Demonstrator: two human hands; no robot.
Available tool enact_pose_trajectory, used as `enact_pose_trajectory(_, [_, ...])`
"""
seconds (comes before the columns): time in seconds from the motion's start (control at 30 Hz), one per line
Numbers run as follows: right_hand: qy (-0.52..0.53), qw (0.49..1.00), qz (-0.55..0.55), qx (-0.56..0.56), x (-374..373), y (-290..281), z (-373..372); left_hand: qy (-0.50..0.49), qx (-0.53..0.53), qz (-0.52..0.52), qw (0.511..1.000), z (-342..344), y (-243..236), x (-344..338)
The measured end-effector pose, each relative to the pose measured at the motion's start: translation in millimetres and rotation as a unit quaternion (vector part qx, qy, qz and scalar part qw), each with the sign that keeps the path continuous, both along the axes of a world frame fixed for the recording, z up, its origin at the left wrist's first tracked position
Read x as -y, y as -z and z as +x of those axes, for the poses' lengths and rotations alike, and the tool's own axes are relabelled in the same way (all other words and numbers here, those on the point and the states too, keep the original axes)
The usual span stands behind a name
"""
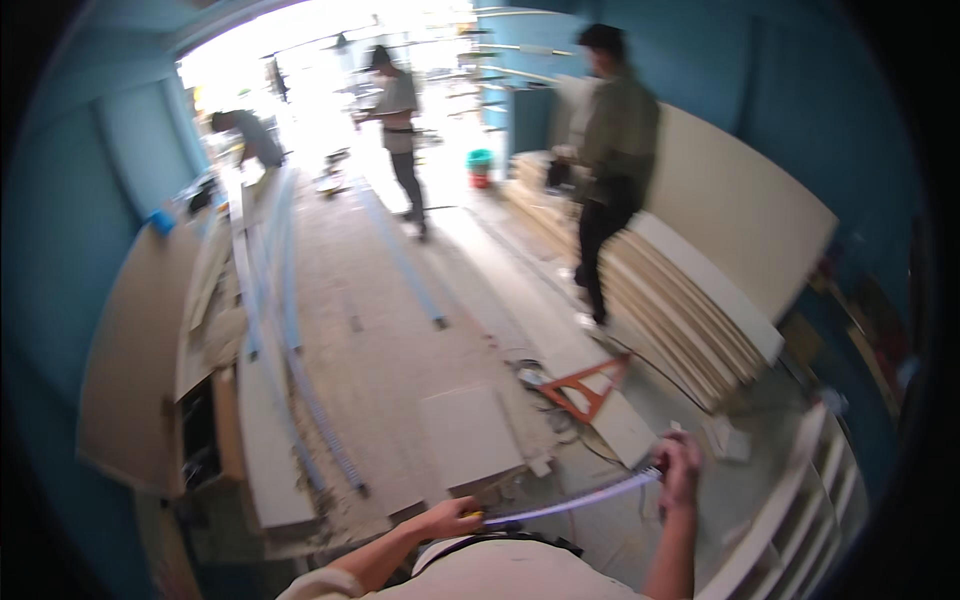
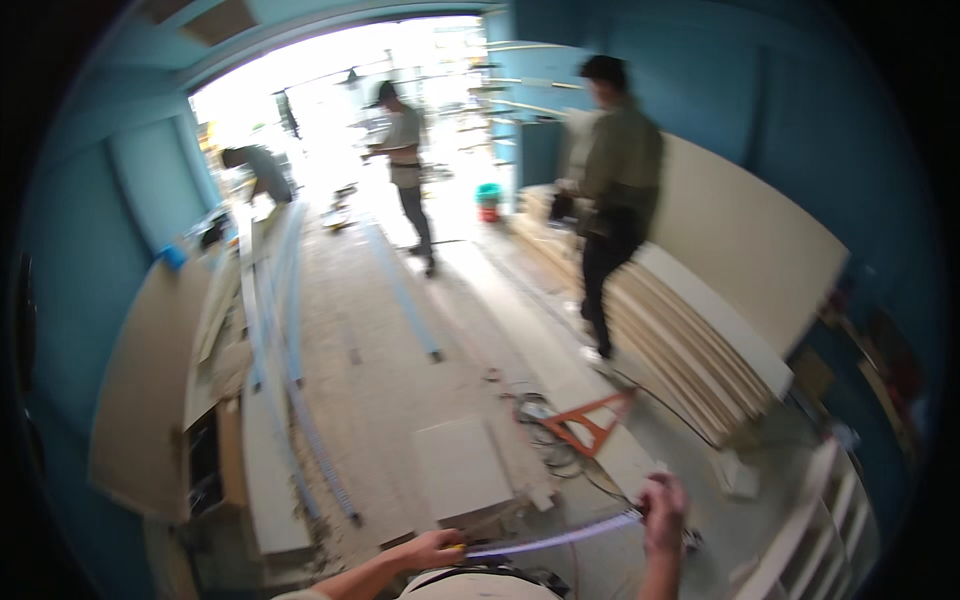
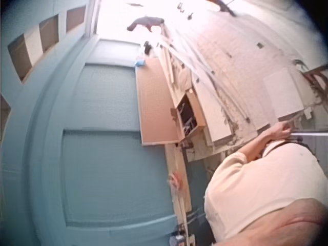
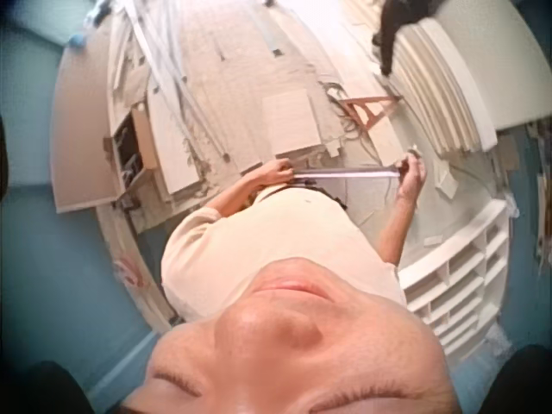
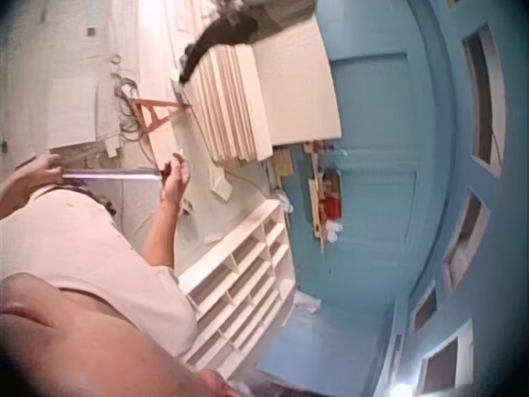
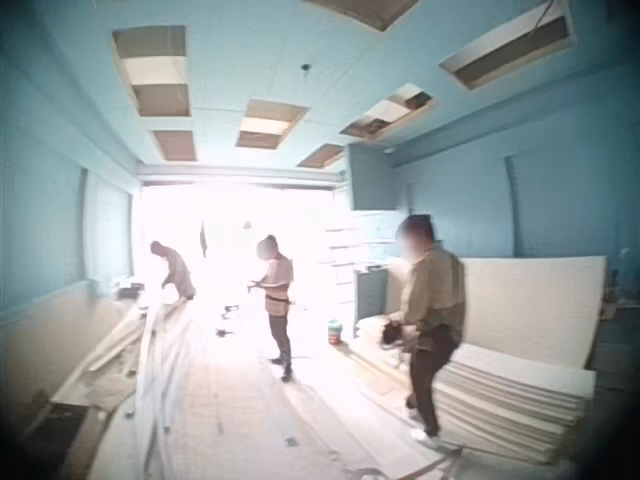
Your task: The person measures a white wooden panel using a tape measure and marks it with a pencil. They then use a speed square as a guide and a circular saw to cut the panel into smaller pieces.
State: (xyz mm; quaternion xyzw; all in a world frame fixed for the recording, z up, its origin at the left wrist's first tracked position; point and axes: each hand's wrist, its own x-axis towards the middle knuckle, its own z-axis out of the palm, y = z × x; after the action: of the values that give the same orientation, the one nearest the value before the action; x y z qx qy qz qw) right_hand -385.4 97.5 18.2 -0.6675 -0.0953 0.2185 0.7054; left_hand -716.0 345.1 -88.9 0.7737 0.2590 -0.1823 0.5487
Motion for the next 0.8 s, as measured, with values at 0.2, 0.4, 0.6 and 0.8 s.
enact_pose_trajectory(0.2, [-0.112, 0.991, -0.039, -0.056, -19.3, 89.9, -29.1, -0.098, 0.062, -0.052, 0.992, 28.5, 1.0, 15.5])
enact_pose_trajectory(0.4, [-0.277, 0.895, 0.051, -0.345, -60.7, 109.7, -116.5, -0.099, 0.190, 0.003, 0.977, 74.4, -23.3, 38.8])
enact_pose_trajectory(0.6, [-0.331, 0.881, 0.057, -0.332, -66.2, 81.7, -109.6, 0.121, 0.352, 0.371, 0.851, 84.9, -168.7, 7.4])
enact_pose_trajectory(0.8, [-0.314, 0.891, 0.045, -0.325, -54.9, 68.8, -102.4, -0.238, 0.643, 0.491, 0.538, -25.1, -363.7, -28.7])
